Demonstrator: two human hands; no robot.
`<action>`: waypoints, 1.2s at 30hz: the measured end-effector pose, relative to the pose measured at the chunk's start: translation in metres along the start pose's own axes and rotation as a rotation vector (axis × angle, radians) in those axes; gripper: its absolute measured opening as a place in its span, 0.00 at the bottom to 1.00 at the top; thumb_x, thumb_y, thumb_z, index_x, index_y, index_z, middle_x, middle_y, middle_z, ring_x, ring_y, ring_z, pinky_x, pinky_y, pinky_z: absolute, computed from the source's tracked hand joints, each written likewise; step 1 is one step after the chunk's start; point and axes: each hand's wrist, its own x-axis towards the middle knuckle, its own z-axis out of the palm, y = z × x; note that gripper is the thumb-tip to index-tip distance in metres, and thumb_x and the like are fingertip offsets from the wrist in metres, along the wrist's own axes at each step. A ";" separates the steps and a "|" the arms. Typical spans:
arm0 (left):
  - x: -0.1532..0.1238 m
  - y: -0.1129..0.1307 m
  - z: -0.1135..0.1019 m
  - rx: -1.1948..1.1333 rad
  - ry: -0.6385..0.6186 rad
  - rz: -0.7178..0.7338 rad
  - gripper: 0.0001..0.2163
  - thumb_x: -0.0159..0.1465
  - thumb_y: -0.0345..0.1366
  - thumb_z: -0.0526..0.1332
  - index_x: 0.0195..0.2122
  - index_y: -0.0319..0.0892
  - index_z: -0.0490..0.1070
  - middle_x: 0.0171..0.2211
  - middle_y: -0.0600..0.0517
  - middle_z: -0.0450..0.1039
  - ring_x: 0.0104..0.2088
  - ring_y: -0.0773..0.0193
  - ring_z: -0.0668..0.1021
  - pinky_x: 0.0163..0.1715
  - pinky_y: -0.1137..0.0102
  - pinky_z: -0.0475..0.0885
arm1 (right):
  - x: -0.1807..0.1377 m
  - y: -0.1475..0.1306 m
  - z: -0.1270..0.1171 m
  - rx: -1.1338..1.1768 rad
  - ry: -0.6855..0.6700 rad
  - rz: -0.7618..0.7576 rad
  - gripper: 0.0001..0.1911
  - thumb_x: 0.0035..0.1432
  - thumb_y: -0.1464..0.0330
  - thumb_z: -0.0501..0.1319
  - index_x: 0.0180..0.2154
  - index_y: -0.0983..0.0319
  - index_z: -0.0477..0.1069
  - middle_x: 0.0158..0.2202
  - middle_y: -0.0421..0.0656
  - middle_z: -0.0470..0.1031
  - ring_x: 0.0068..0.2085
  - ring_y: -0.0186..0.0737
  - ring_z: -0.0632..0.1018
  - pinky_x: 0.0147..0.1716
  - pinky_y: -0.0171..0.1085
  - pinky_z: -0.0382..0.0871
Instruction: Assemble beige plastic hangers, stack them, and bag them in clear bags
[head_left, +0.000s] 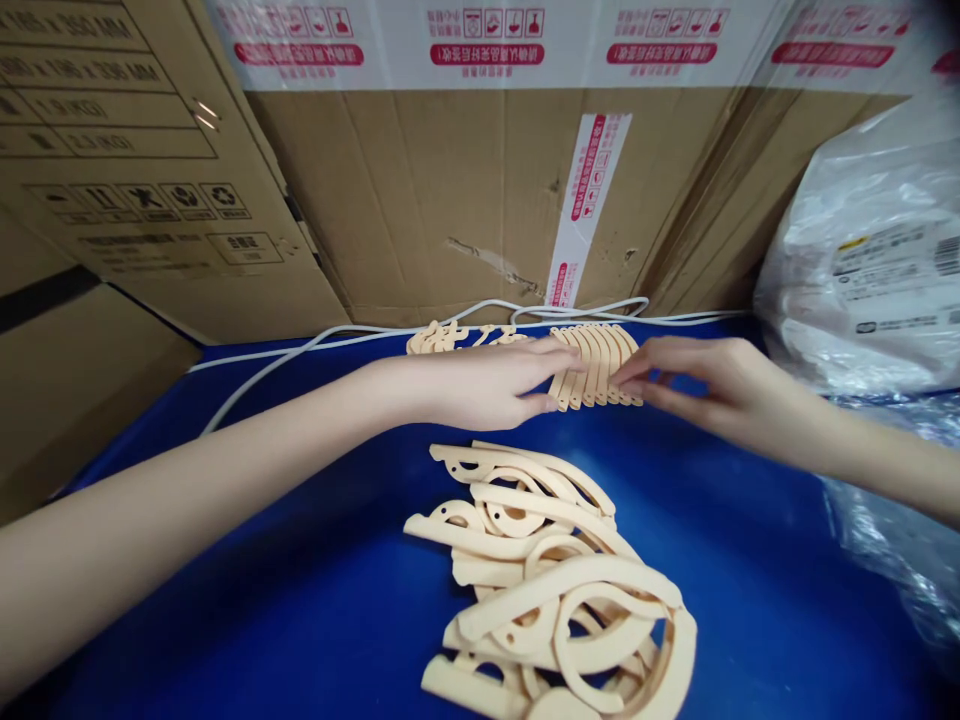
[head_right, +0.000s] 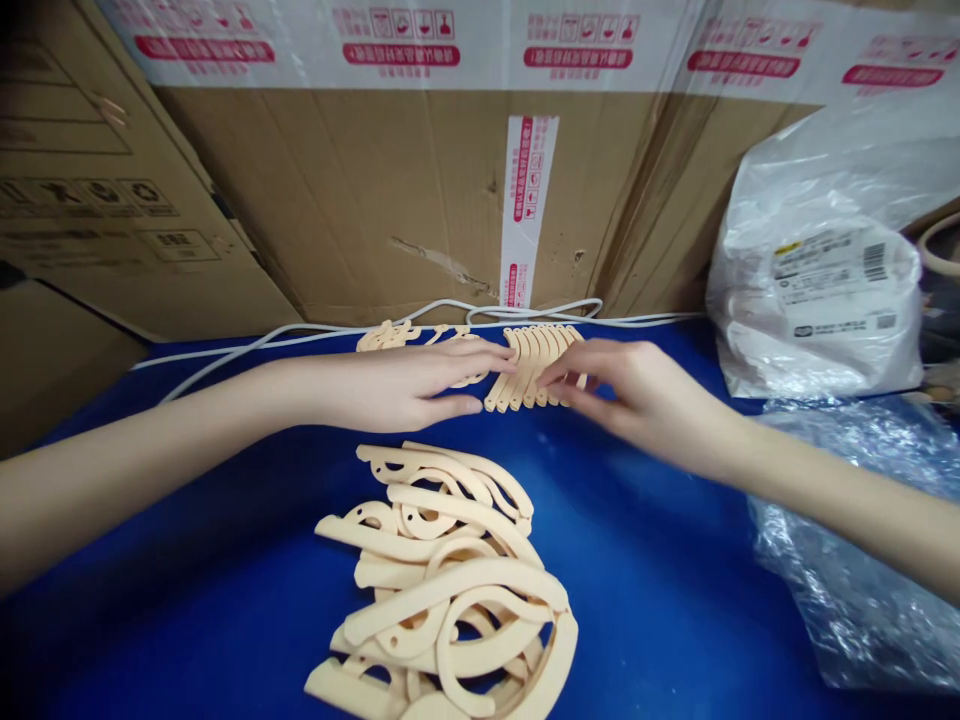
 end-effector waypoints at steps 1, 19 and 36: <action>-0.007 0.003 -0.004 -0.018 0.034 -0.016 0.20 0.69 0.33 0.52 0.61 0.42 0.63 0.66 0.46 0.58 0.66 0.61 0.59 0.65 0.65 0.51 | -0.002 -0.019 0.003 0.059 -0.037 -0.053 0.13 0.65 0.61 0.56 0.43 0.58 0.75 0.40 0.45 0.79 0.40 0.42 0.79 0.39 0.39 0.72; -0.056 0.009 -0.009 -0.560 -0.045 -0.306 0.17 0.63 0.48 0.60 0.49 0.46 0.75 0.41 0.52 0.78 0.40 0.63 0.78 0.36 0.75 0.69 | 0.007 -0.075 0.025 0.076 -0.209 -0.114 0.13 0.61 0.57 0.60 0.36 0.60 0.71 0.31 0.40 0.73 0.29 0.34 0.73 0.27 0.33 0.63; -0.042 -0.001 -0.004 -0.555 0.134 -0.398 0.14 0.65 0.45 0.56 0.40 0.41 0.75 0.38 0.52 0.79 0.36 0.65 0.77 0.29 0.75 0.66 | 0.008 -0.067 0.035 0.088 -0.260 -0.048 0.07 0.62 0.63 0.60 0.38 0.59 0.69 0.29 0.36 0.74 0.27 0.30 0.73 0.26 0.31 0.61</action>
